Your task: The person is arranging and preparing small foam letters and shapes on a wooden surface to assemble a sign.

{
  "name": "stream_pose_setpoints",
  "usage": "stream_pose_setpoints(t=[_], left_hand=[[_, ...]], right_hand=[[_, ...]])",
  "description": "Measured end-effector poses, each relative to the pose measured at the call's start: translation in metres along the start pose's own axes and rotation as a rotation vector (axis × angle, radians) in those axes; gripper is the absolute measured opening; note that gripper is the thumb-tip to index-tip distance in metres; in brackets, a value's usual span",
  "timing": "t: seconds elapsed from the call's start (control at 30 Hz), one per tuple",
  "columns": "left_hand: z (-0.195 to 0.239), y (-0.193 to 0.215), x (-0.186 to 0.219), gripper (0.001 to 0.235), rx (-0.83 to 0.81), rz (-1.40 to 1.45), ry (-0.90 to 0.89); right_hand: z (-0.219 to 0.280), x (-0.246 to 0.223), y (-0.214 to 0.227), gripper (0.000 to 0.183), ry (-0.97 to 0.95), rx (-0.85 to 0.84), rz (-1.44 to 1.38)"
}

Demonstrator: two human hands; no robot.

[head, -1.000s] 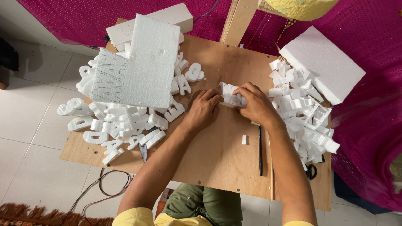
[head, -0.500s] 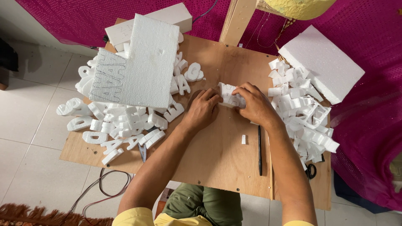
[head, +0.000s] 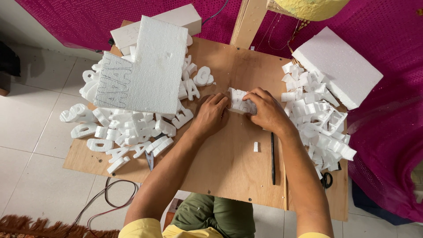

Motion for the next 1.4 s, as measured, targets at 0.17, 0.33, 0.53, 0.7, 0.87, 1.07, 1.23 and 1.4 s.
stream_pose_setpoints(t=[0.17,0.33,0.53,0.7,0.87,1.07,1.23,1.4], left_hand=[[-0.001,0.003,0.000,0.013,0.007,0.010,0.022],[0.001,0.002,-0.004,0.011,-0.006,0.019,0.039],[-0.013,0.038,0.019,0.006,-0.122,0.020,0.137],[-0.024,0.064,0.030,0.008,-0.098,-0.049,0.124],[-0.020,0.063,0.025,0.016,-0.124,-0.109,0.139],[-0.018,0.056,0.015,0.023,-0.103,-0.167,0.154],[-0.014,0.060,0.023,0.018,0.000,-0.178,0.078],[-0.010,0.047,0.028,0.008,0.002,-0.122,-0.076]], right_hand=[[0.000,-0.006,0.003,0.043,0.006,0.011,0.004],[0.001,-0.006,0.000,0.043,0.002,0.006,-0.003],[0.006,-0.027,-0.001,0.045,0.057,-0.019,-0.036],[0.027,-0.054,0.008,0.059,0.022,-0.064,0.030],[0.058,-0.034,-0.006,0.064,0.095,0.015,0.009],[0.079,-0.024,0.030,0.063,0.181,0.453,0.009],[0.098,-0.031,0.035,0.057,0.215,0.624,0.074],[0.100,-0.029,0.026,0.054,0.208,0.579,0.010]])
Point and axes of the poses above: each hand's wrist, its own z-axis away from the middle knuckle, its own y-axis out of the back of the hand, x = y × z, the point moved 8 cm from there along -z, towards the middle knuckle, and after that the axes turned 4 degrees about z, right-handed, at the moved point
